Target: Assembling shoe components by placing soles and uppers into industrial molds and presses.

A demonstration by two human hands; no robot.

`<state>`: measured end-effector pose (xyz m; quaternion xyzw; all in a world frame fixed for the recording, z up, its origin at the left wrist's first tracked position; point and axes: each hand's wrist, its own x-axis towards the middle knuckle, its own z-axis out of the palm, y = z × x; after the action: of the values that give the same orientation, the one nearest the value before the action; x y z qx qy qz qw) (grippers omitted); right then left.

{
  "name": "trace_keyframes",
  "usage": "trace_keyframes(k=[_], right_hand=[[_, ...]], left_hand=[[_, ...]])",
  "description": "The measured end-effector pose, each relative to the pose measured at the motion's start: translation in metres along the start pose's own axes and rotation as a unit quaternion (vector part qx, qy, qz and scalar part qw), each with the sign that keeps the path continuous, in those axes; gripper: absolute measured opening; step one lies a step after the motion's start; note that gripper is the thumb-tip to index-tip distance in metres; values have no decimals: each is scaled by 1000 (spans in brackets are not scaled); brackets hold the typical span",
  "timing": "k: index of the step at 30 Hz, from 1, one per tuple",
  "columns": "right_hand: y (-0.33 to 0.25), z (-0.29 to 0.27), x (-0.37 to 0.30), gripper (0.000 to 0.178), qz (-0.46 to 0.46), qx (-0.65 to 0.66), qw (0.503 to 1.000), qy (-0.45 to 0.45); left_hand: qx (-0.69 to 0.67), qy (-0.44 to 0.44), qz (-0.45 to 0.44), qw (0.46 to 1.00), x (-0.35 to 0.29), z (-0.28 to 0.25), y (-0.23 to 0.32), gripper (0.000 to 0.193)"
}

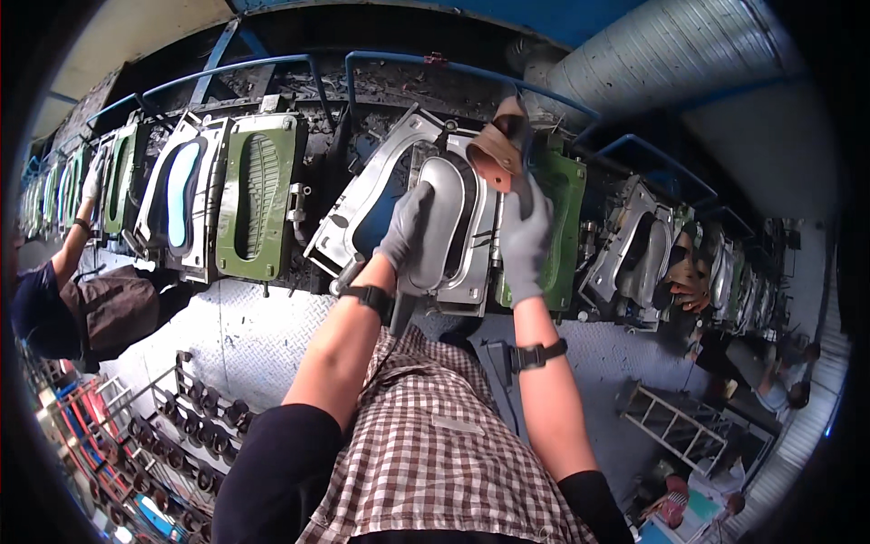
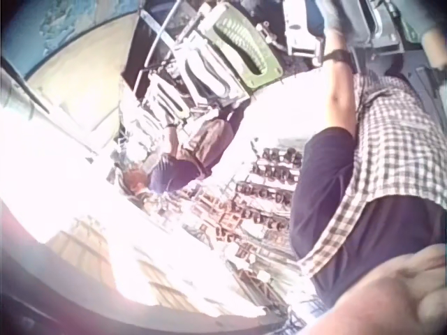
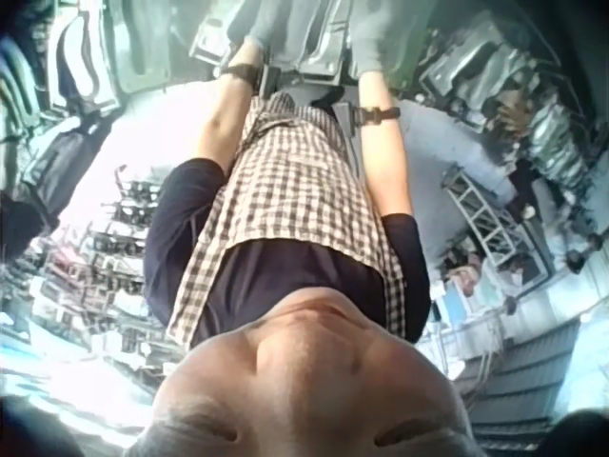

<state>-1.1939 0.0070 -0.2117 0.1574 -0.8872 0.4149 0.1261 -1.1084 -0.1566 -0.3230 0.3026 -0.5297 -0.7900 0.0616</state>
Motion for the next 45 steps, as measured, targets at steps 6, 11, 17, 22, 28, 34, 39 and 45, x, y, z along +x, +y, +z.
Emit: trace_keyframes(k=[6,11,17,22,28,34,39,45], right_hand=[[-52,20,-42,44,-202,-103,919,-322],[-30,-2,-143,42,-220,-150,876,-402],[-10,-1,-85,55,63,84,913,-394],[5,39,-78,66,207,7,866,-455],[-11,20,-110,57,121,26,965,-232],[-15,41,-47,56,-29,-77,986,-146],[14,18,-47,55,76,-41,973,-216],[129,-105,-31,38,252,105,962,21]], left_hand=[[57,-29,92,994,-31,-78,-94,74],[-340,37,-232,911,-131,-8,-13,80],[412,32,277,868,-114,-48,-13,58],[-81,13,23,996,-62,-20,17,77],[-87,-46,29,995,-47,0,31,97],[-45,3,106,993,25,3,26,93],[50,40,101,993,-14,45,25,73],[198,109,97,969,-78,17,-12,76]])
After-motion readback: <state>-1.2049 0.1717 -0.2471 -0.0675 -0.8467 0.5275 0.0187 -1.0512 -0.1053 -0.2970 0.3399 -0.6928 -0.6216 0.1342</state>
